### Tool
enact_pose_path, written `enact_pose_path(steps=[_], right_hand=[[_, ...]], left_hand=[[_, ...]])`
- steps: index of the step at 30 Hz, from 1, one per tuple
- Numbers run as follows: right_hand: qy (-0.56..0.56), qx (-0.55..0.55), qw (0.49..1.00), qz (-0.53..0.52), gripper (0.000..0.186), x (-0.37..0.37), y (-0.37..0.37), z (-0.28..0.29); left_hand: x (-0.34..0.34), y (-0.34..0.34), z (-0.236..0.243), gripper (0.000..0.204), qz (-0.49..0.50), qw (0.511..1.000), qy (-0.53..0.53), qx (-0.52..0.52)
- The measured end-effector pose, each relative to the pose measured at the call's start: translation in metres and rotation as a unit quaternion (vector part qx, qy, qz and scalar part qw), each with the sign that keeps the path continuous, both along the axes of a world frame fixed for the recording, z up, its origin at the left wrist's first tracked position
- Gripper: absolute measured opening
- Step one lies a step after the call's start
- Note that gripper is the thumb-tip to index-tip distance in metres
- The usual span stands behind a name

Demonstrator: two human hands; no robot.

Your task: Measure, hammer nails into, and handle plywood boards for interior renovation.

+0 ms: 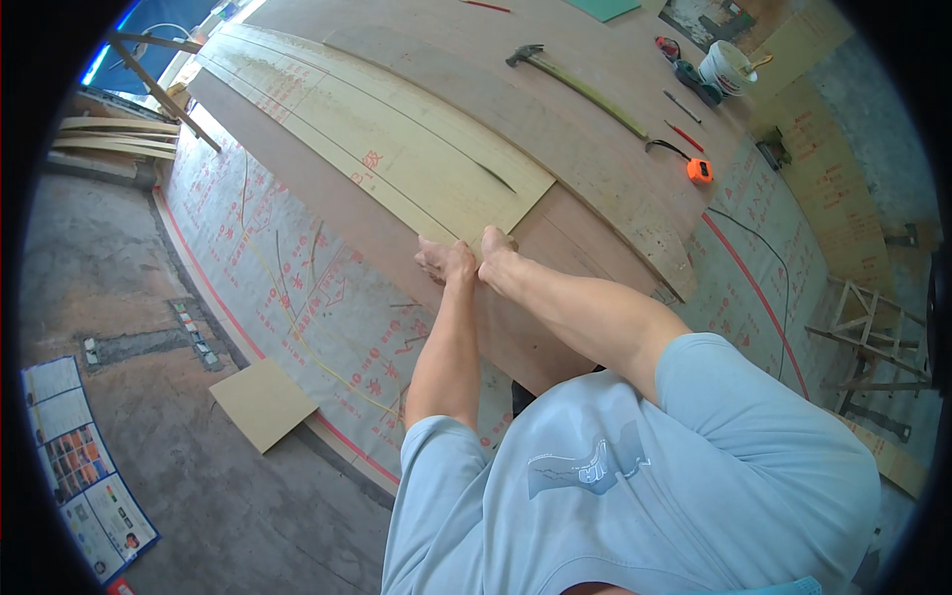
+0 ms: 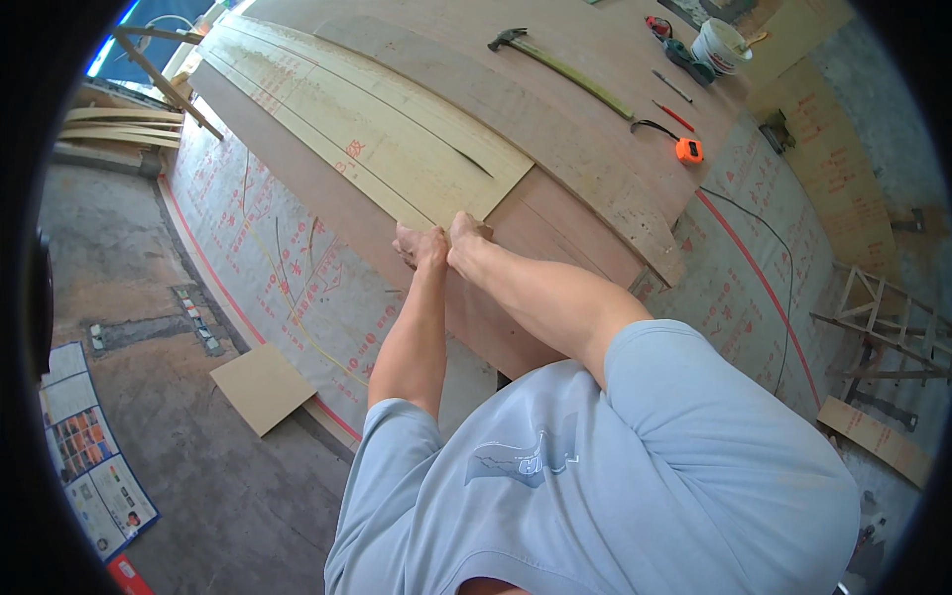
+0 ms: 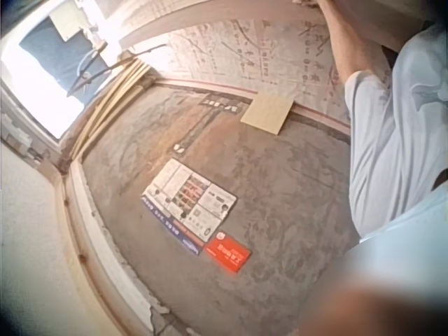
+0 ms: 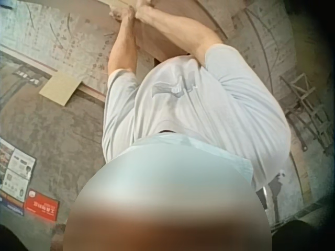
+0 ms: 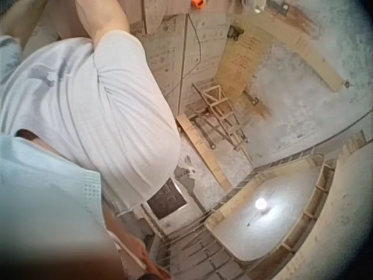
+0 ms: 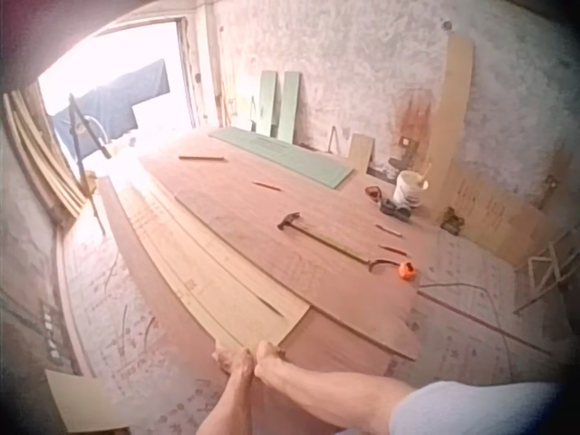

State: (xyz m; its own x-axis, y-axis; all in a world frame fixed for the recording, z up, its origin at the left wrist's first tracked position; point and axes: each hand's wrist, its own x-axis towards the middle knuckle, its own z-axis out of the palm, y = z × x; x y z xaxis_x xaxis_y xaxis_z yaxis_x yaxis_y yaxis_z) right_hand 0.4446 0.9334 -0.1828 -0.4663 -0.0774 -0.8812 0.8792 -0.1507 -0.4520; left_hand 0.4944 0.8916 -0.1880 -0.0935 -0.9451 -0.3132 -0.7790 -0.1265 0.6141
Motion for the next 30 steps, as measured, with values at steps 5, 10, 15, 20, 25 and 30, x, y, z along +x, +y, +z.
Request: enact_pose_path(steps=[5,10,15,20,25,30], right_hand=[[0.078,0.072,0.99,0.093,0.031,-0.021,-0.017,-0.052],[0.07,0.127,0.976,0.16,0.03,0.006,-0.031,-0.024],[0.053,-0.041,0.985,0.161,0.039,0.031,-0.033,-0.021],[0.14,-0.126,0.982,-0.005,0.041,-0.064,0.0,-0.136],[0.107,0.06,0.974,0.189,0.061,0.04,0.023,0.021],[0.11,0.035,0.981,0.157,0.08,0.043,0.02,0.003]], left_hand=[[-0.025,0.007,0.0,0.079,0.028,0.999,0.006,-0.014],[0.005,-0.039,-0.078,0.083,0.124,0.973,0.196,0.009],[0.026,-0.045,-0.083,0.086,0.182,0.947,0.259,0.051],[-0.08,0.03,-0.024,0.092,-0.079,0.992,0.015,-0.095],[0.026,-0.051,-0.017,0.118,-0.136,0.973,-0.116,-0.145],[0.034,-0.21,-0.034,0.114,-0.168,0.953,-0.112,-0.227]])
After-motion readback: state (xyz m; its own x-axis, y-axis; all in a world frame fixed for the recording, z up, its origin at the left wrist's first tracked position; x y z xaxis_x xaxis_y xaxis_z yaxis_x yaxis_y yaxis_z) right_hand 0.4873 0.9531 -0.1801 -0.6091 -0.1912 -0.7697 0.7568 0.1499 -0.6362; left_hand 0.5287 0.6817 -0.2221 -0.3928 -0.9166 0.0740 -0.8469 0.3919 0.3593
